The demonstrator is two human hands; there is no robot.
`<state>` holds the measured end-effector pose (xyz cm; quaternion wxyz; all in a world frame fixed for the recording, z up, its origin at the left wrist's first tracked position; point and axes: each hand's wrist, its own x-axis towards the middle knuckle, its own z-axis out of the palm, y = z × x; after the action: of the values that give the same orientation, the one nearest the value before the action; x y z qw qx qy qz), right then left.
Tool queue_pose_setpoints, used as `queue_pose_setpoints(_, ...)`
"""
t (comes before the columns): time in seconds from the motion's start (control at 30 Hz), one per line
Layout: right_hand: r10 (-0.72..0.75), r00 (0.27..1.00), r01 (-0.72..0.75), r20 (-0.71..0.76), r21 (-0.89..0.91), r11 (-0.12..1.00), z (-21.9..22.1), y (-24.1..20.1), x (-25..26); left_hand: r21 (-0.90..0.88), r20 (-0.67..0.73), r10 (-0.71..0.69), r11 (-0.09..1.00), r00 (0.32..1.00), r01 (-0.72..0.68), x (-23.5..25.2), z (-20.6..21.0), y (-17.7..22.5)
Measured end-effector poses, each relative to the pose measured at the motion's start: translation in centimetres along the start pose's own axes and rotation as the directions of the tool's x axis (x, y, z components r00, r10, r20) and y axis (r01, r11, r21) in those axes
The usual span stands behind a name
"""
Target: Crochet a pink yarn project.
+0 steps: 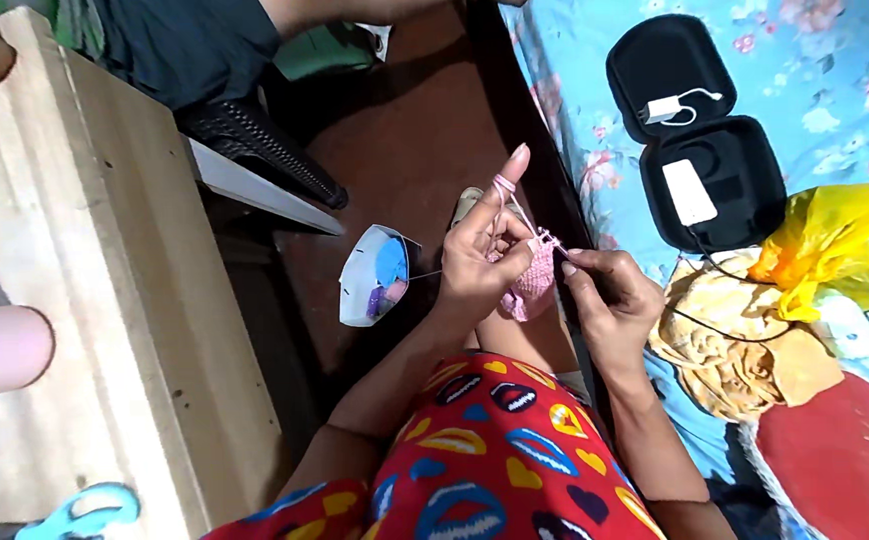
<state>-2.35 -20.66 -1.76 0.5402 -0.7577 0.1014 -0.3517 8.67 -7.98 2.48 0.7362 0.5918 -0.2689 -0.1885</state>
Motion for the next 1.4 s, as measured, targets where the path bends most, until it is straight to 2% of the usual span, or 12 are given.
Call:
queue_pose_setpoints(0.13, 0.103, 0.991, -0.115, 0.09, 0.143, 0.983, -0.4, -0.2, 0.7, 0.078, -0.018, 0.015, 0.997, 1.0, -0.014, 0.1, -0.1, -0.3)
queue_pose_setpoints(0.2, 0.106, 0.988, -0.12, 0.116, 0.117, 0.986, -0.5, -0.4, 0.9, 0.236, -0.042, 0.082, 0.969, 0.996, -0.07, -0.1, 0.0, -0.5)
queue_pose_setpoints(0.3, 0.161, 0.976, -0.169, 0.146, 0.038, 0.985, -0.3, -1.1, 1.3, 0.556, 0.011, 0.269, 0.799, 0.963, -0.23, -0.5, 0.1, -1.0)
queue_pose_setpoints(0.4, 0.342, 0.914, -0.384, 0.219, 0.195, 0.902, -0.3, -1.6, 2.0, 0.63, 0.107, 0.457, 0.656, 0.883, -0.416, -0.6, 0.3, -2.4)
queue_pose_setpoints(0.47, 0.444, 0.844, -0.535, 0.3, 0.451, 0.714, -0.3, -1.4, 2.2, 0.547, 0.083, 0.475, 0.713, 0.876, -0.438, -0.6, 0.3, -2.8)
queue_pose_setpoints(0.53, 0.442, 0.847, -0.53, 0.294, 0.523, 0.667, -0.1, -1.1, 1.7, 0.365, 0.005, 0.357, 0.869, 0.934, -0.334, -0.6, 0.3, -2.3)
queue_pose_setpoints(0.6, 0.351, 0.925, -0.379, 0.144, 0.383, 0.842, 0.2, -1.1, 0.8, 0.193, -0.05, 0.194, 0.964, 0.98, -0.181, -0.7, 0.2, -1.2)
queue_pose_setpoints(0.67, 0.118, 0.993, -0.12, 0.022, 0.123, 0.985, 0.4, -0.8, 0.2, 0.095, -0.047, 0.095, 0.991, 0.994, -0.09, -0.6, 0.1, -0.5)
queue_pose_setpoints(0.8, -0.185, 0.983, 0.178, -0.006, -0.235, 0.955, 0.4, 0.0, 0.0, -0.073, -0.044, 0.085, 0.993, 0.995, -0.088, 0.4, -0.3, -1.0)
queue_pose_setpoints(0.97, -0.249, 0.968, 0.251, 0.042, -0.276, 0.928, 0.1, 0.3, -0.1, -0.123, 0.024, 0.033, 0.992, 0.999, -0.03, 1.2, -1.7, -1.0)
queue_pose_setpoints(1.17, -0.198, 0.977, 0.209, 0.084, -0.159, 0.965, -0.4, 0.5, -0.1, -0.221, 0.101, -0.119, 0.965, 0.988, 0.139, 1.6, -2.7, -1.0)
queue_pose_setpoints(1.4, 0.224, 0.965, -0.254, 0.137, 0.267, 0.93, -0.6, 0.0, 0.1, -0.324, 0.175, -0.205, 0.912, 0.963, 0.253, 1.8, -3.0, -1.3)
